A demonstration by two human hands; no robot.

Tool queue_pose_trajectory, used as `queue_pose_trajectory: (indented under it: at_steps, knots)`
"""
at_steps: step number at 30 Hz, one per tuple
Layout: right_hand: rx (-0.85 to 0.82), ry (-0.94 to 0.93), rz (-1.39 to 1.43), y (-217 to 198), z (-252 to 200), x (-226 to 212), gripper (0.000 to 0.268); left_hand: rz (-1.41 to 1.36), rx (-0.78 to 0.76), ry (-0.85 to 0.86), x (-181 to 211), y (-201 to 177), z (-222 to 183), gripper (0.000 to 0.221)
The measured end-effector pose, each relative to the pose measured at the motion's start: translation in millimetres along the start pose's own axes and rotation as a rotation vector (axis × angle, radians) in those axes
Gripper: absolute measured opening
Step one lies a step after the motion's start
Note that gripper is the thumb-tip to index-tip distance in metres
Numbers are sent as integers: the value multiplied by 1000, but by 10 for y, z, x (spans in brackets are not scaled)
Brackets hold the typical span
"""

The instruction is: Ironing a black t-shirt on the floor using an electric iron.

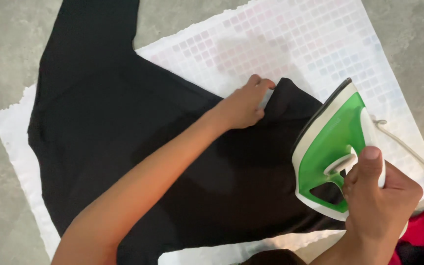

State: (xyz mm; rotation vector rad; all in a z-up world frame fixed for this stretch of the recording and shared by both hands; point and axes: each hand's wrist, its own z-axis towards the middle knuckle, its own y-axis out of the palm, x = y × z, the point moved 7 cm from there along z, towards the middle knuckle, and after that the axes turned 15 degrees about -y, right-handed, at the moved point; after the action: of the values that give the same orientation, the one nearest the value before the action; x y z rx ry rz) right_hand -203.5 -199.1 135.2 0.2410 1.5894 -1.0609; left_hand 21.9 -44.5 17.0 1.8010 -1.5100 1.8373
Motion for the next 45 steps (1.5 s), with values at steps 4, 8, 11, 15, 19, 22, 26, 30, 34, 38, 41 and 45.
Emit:
queue_pose_trajectory:
  at_steps: [4, 8, 11, 15, 19, 22, 26, 30, 34, 38, 41, 45]
  knots:
    - [-34, -57, 27, 18, -4, -40, 73, 375, -47, -171, -8, 307, 203, 64]
    - [-26, -69, 74, 2, -8, -2, 68, 384, -150, -74, 158, 535, 182, 53]
    - [-34, -74, 83, 6, -12, -1, 70, 444, -101, 77, 188, 786, 149, 46]
    - [-11, -19, 66, -29, -23, 23, 70, 272, -124, 88, 263, 793, 179, 42]
    - [-51, -72, 24, -9, -11, -24, 77, 438, -185, 38, 253, 805, 304, 33]
    - [-74, -90, 35, 14, 2, -11, 78, 345, -236, -19, 339, 687, 358, 22]
    - [-70, -39, 48, 22, -9, 15, 77, 212, 12, 227, 191, 655, 572, 27]
    - [-42, -46, 59, -14, -16, 108, 76, 217, 132, 180, -40, 658, 940, 13]
    - [-70, -70, 91, 3, 3, 78, 75, 129, -43, 286, -70, 889, 929, 37]
    - [-46, 8, 108, -11, -16, 244, 68, 296, -101, 135, 164, 987, 603, 29]
    - [5, 5, -75, -60, -65, 246, 70, 244, 16, 236, 174, 876, 713, 34]
    - [12, 87, 73, -67, -86, 373, 62, -37, 1, 272, 292, 438, 879, 36]
